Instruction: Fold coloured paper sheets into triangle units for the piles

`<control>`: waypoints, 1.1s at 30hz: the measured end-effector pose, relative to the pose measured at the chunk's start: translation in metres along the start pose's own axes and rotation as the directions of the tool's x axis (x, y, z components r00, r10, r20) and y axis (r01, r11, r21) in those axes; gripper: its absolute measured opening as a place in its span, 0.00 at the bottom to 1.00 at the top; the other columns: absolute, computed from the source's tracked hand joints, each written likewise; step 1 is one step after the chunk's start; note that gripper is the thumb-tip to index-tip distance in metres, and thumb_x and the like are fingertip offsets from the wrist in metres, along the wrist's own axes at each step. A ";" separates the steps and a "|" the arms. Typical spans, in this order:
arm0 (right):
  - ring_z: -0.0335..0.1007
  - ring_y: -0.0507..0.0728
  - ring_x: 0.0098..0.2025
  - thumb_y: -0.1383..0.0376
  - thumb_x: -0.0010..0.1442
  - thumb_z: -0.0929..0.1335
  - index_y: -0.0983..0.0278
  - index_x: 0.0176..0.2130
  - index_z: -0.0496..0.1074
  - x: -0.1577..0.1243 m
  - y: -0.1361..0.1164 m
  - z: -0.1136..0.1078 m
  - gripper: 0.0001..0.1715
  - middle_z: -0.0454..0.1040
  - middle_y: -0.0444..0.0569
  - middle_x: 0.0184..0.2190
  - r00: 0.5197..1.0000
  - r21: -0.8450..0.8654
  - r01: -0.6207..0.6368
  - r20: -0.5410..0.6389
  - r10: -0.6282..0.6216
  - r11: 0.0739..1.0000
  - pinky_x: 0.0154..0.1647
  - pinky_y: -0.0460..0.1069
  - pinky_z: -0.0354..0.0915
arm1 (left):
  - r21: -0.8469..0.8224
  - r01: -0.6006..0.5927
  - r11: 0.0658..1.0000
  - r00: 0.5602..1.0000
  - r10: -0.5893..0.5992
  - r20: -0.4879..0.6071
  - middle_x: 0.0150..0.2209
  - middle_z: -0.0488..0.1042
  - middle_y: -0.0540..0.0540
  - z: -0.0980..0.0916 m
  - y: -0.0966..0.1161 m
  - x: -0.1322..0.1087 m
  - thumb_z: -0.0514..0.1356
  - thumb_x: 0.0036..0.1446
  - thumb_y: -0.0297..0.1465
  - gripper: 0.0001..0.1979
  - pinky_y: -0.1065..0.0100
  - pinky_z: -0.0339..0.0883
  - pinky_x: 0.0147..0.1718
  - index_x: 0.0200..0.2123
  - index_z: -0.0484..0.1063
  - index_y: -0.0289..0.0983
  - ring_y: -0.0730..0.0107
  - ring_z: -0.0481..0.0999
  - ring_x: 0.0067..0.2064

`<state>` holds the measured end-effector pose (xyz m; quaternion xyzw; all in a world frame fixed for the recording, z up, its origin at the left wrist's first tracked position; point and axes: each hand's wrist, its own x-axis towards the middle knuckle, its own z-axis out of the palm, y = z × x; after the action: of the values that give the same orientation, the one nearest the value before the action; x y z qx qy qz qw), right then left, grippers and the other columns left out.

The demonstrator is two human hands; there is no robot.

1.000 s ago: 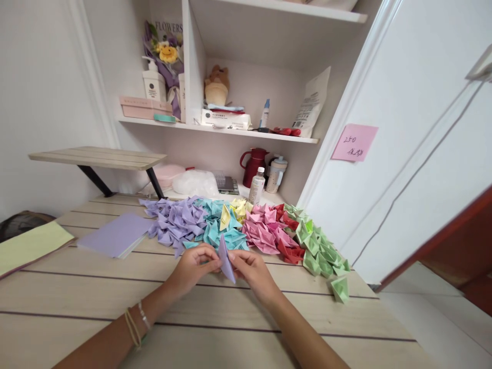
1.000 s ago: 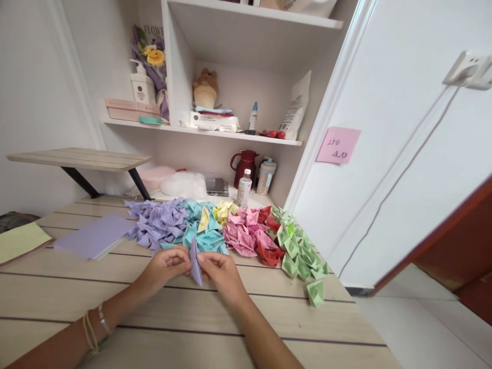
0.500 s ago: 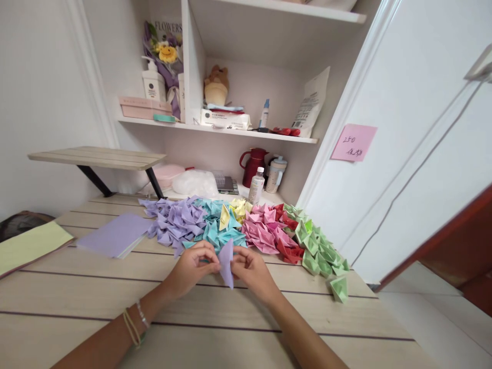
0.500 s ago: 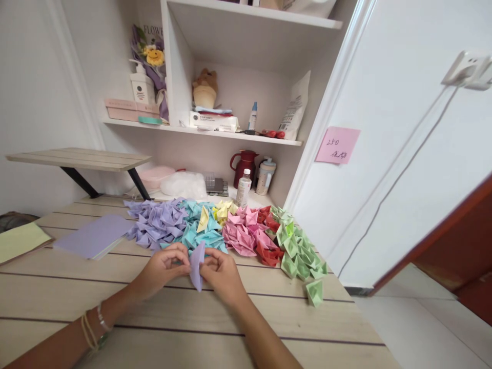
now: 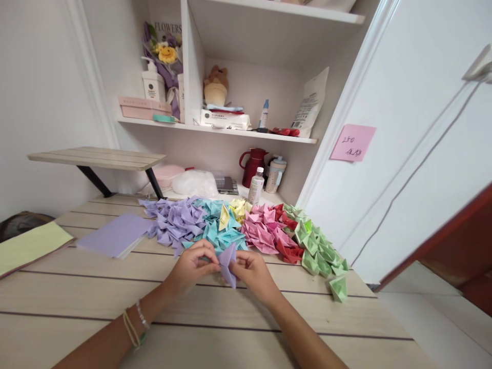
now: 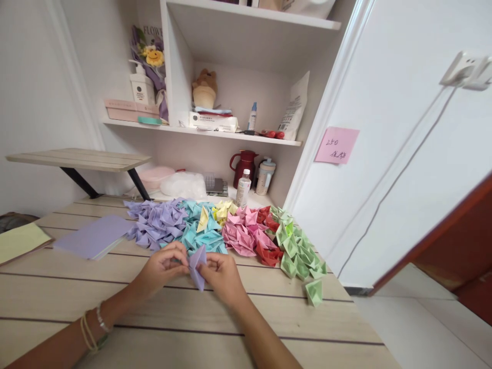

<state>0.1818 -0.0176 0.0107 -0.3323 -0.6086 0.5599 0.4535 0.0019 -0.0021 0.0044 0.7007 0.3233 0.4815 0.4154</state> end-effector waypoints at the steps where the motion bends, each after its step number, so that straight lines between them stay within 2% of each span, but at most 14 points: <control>1: 0.62 0.50 0.20 0.59 0.51 0.67 0.67 0.33 0.74 0.000 -0.001 0.001 0.14 0.68 0.43 0.19 1.000 0.003 0.014 -0.014 -0.014 1.000 0.22 0.44 0.59 | 0.018 -0.006 1.000 0.999 0.007 -0.041 0.31 0.63 0.48 0.000 0.000 0.000 0.65 0.44 0.30 0.06 0.72 0.67 0.29 0.24 0.71 0.35 0.71 0.68 0.33; 4: 0.60 0.50 0.20 0.61 0.52 0.66 0.68 0.30 0.74 -0.001 0.000 0.004 0.12 0.68 0.43 0.19 0.985 -0.124 0.090 -0.138 -0.108 0.988 0.21 0.43 0.56 | 0.083 0.034 0.996 0.993 -0.024 -0.119 0.25 0.64 0.52 0.000 0.000 0.000 0.65 0.44 0.30 0.08 0.75 0.63 0.24 0.24 0.67 0.35 0.75 0.67 0.26; 6: 0.59 0.49 0.20 0.63 0.52 0.65 0.68 0.28 0.75 -0.001 0.003 0.005 0.11 0.68 0.42 0.18 0.953 -0.283 0.132 -0.226 -0.200 0.950 0.20 0.42 0.54 | 0.075 0.093 0.993 0.990 -0.084 -0.112 0.22 0.65 0.53 0.003 0.003 -0.003 0.64 0.45 0.31 0.08 0.75 0.62 0.22 0.27 0.67 0.36 0.76 0.67 0.23; 9: 0.60 0.50 0.21 0.67 0.52 0.64 0.66 0.32 0.77 -0.001 0.009 0.004 0.12 0.72 0.44 0.21 0.904 -0.464 0.140 -0.301 -0.304 0.875 0.22 0.43 0.56 | 0.026 0.165 0.986 0.985 -0.163 -0.062 0.26 0.69 0.51 0.011 0.009 -0.008 0.61 0.48 0.32 0.09 0.73 0.66 0.25 0.34 0.69 0.36 0.72 0.73 0.27; 11: 0.64 0.52 0.23 0.68 0.51 0.64 0.64 0.37 0.77 -0.001 0.012 0.003 0.15 0.76 0.45 0.25 0.884 -0.515 0.138 -0.321 -0.340 0.846 0.25 0.45 0.60 | 0.008 0.200 0.980 0.979 -0.199 -0.046 0.29 0.72 0.48 0.016 0.014 -0.010 0.62 0.48 0.33 0.12 0.71 0.68 0.27 0.37 0.69 0.37 0.68 0.75 0.30; 14: 0.68 0.54 0.25 0.67 0.51 0.65 0.63 0.40 0.77 0.001 0.014 0.000 0.16 0.78 0.48 0.29 0.909 -0.472 0.138 -0.288 -0.300 0.871 0.27 0.47 0.63 | -0.049 0.226 0.973 0.971 -0.229 -0.069 0.28 0.74 0.48 0.020 0.016 -0.010 0.62 0.47 0.33 0.13 0.70 0.69 0.28 0.37 0.69 0.36 0.67 0.76 0.30; 16: 0.70 0.55 0.27 0.66 0.51 0.66 0.63 0.41 0.76 0.002 0.013 -0.003 0.17 0.78 0.49 0.31 0.947 -0.343 0.116 -0.246 -0.208 0.932 0.28 0.48 0.66 | -0.114 0.222 0.968 0.968 -0.233 -0.094 0.26 0.75 0.48 0.018 0.014 -0.008 0.62 0.48 0.32 0.11 0.69 0.70 0.30 0.36 0.69 0.36 0.68 0.76 0.29; 18: 0.72 0.56 0.30 0.64 0.50 0.67 0.62 0.43 0.75 0.003 0.010 -0.007 0.18 0.78 0.48 0.34 0.975 -0.192 0.098 -0.176 -0.132 0.977 0.31 0.49 0.68 | -0.182 0.220 0.958 0.964 -0.242 -0.107 0.25 0.76 0.48 0.013 0.011 -0.005 0.62 0.47 0.32 0.10 0.68 0.71 0.32 0.35 0.71 0.35 0.68 0.76 0.29; 21: 0.72 0.58 0.36 0.62 0.46 0.71 0.60 0.44 0.74 0.004 0.004 -0.013 0.22 0.77 0.47 0.39 0.994 -0.069 0.103 -0.038 -0.106 0.992 0.40 0.52 0.68 | -0.277 0.246 0.929 0.956 -0.279 -0.087 0.26 0.78 0.47 0.003 0.005 -0.001 0.63 0.45 0.32 0.10 0.66 0.71 0.33 0.32 0.73 0.34 0.67 0.77 0.29; 24: 0.71 0.57 0.35 0.61 0.48 0.71 0.58 0.45 0.73 0.004 -0.003 -0.019 0.22 0.77 0.47 0.39 0.990 -0.120 0.137 0.048 -0.132 0.983 0.38 0.52 0.68 | -0.335 0.269 0.903 0.956 -0.292 -0.020 0.28 0.79 0.46 -0.005 0.000 0.002 0.66 0.42 0.32 0.11 0.63 0.72 0.34 0.31 0.75 0.33 0.65 0.78 0.31; 27: 0.70 0.57 0.36 0.60 0.54 0.67 0.57 0.45 0.73 0.003 -0.008 -0.023 0.17 0.76 0.48 0.38 0.966 -0.288 0.258 0.103 -0.238 0.922 0.40 0.53 0.66 | -0.321 0.260 0.911 0.961 -0.277 -0.008 0.29 0.79 0.44 -0.009 -0.001 0.004 0.68 0.37 0.33 0.13 0.63 0.73 0.33 0.29 0.76 0.32 0.64 0.78 0.30; 30: 0.68 0.57 0.38 0.59 0.54 0.68 0.57 0.43 0.74 0.002 -0.009 -0.023 0.15 0.74 0.50 0.36 0.945 -0.363 0.323 0.078 -0.317 0.874 0.40 0.52 0.65 | -0.284 0.212 0.935 0.972 -0.233 -0.042 0.28 0.78 0.45 -0.009 0.003 0.005 0.68 0.37 0.35 0.12 0.66 0.73 0.29 0.25 0.76 0.33 0.66 0.77 0.28; 33: 0.68 0.54 0.29 0.59 0.50 0.70 0.60 0.35 0.77 0.003 -0.005 -0.018 0.12 0.72 0.49 0.29 0.963 -0.233 0.248 -0.051 -0.266 0.940 0.31 0.49 0.65 | -0.211 0.195 0.958 0.976 -0.210 -0.050 0.25 0.77 0.47 -0.007 0.007 0.004 0.65 0.43 0.35 0.09 0.68 0.72 0.28 0.24 0.75 0.34 0.67 0.76 0.27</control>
<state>0.1982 -0.0088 0.0157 -0.3217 -0.6871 0.4095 0.5066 -0.0030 -0.0004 0.0138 0.5994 0.3568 0.4923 0.5206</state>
